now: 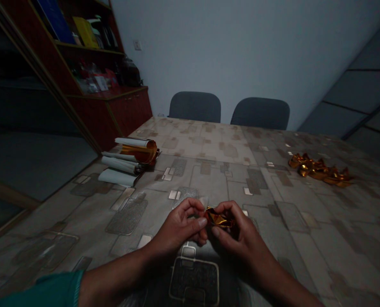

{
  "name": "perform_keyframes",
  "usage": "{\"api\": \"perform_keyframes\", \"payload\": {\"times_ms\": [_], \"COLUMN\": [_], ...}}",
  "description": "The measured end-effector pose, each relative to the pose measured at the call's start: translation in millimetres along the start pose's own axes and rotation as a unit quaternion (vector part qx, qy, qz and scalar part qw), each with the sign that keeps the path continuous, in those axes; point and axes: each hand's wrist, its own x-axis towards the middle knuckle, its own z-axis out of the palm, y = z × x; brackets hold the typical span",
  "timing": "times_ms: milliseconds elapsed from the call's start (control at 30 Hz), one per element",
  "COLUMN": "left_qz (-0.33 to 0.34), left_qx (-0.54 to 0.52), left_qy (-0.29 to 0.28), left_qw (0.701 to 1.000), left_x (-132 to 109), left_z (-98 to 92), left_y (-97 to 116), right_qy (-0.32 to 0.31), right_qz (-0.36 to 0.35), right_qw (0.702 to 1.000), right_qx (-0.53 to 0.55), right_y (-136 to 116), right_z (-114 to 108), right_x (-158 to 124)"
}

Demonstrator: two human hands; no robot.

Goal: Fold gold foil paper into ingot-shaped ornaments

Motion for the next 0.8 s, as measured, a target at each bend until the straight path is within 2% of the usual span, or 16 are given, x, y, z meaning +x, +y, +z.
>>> {"api": "perform_keyframes", "payload": {"times_ms": [133, 333, 500, 633, 800], "left_qz": [0.037, 0.106, 0.112, 0.1, 0.094], "left_qx": [0.073, 0.144, 0.151, 0.128, 0.105], "left_qy": [0.002, 0.035, 0.027, 0.044, 0.049], "left_qw": [0.997, 0.983, 0.982, 0.986, 0.989], "left_x": [0.2, -2.8, -3.7, -1.5, 0.2], "left_z": [-1.3, 3.3, 5.0, 5.2, 3.9], "left_y": [-0.6, 2.5, 3.9, 3.3, 4.0], "right_qy": [0.0, -0.01, -0.025, -0.037, -0.016], "right_qz": [-0.005, -0.004, -0.011, 0.014, 0.023], "right_qw": [0.999, 0.999, 0.998, 0.999, 0.998], "right_qx": [-0.038, -0.053, -0.052, -0.013, 0.059], "right_y": [0.9, 0.5, 4.0, 7.7, 9.8], "right_z": [-1.0, -1.0, -1.2, -2.3, -4.9], "right_x": [1.0, 2.9, 3.0, 0.2, 0.5]}}
